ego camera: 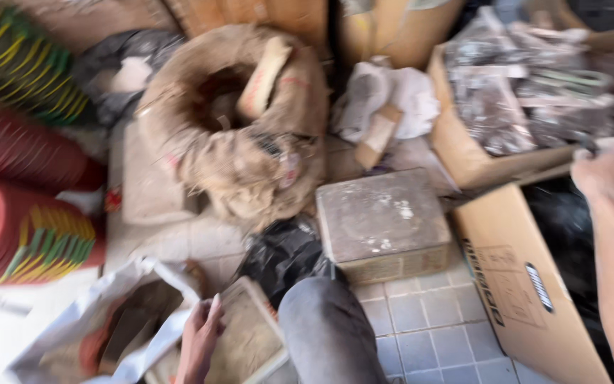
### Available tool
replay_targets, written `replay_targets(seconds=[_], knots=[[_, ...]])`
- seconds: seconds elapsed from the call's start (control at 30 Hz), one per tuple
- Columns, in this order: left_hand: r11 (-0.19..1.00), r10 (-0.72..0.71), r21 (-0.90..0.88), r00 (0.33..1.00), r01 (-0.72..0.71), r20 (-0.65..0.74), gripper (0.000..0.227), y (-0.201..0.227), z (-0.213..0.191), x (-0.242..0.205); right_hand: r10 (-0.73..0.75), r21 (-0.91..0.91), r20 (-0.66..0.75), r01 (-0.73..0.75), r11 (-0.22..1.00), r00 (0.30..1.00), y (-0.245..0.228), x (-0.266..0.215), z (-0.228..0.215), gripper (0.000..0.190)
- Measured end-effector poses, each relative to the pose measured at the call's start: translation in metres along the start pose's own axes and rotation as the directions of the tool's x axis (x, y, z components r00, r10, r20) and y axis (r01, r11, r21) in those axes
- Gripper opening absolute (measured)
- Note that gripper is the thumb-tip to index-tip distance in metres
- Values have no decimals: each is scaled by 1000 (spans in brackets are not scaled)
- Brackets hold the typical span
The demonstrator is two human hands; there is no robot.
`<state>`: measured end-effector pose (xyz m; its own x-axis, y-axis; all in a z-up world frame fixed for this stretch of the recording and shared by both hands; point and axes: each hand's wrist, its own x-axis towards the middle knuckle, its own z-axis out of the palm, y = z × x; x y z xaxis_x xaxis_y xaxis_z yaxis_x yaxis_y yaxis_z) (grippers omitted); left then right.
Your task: The person scoops grey powder from a large white bag into a small black plastic bag by hand and using a plastic scoop, then ties the black bag shut.
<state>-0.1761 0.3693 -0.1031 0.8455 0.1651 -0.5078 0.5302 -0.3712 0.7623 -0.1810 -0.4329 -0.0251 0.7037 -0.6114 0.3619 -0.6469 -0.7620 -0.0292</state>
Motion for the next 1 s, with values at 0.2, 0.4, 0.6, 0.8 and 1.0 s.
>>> replay_targets(seconds=[0.2, 0.4, 0.6, 0.8, 1.0], knots=[[993, -112, 22, 975, 119, -190, 39, 0, -43, -33, -390, 580, -129, 389, 716, 912, -159, -40, 42, 44], [993, -98, 34, 936, 116, -339, 33, 6, -100, -70, -818, 721, -211, 650, 240, 536, -416, -142, -12, 22], [949, -23, 286, 932, 134, -361, 47, -35, -126, -68, -932, 759, 265, 650, 43, -247, -569, -268, -50, 29], [833, 87, 553, 982, 21, -168, 50, -29, -123, -50, -806, 551, 588, 697, 459, 66, -575, -341, 69, 29], [751, 120, 655, 993, -85, -8, 54, -40, -114, -37, -396, 334, 790, 213, 918, 468, -449, -389, 126, 105]])
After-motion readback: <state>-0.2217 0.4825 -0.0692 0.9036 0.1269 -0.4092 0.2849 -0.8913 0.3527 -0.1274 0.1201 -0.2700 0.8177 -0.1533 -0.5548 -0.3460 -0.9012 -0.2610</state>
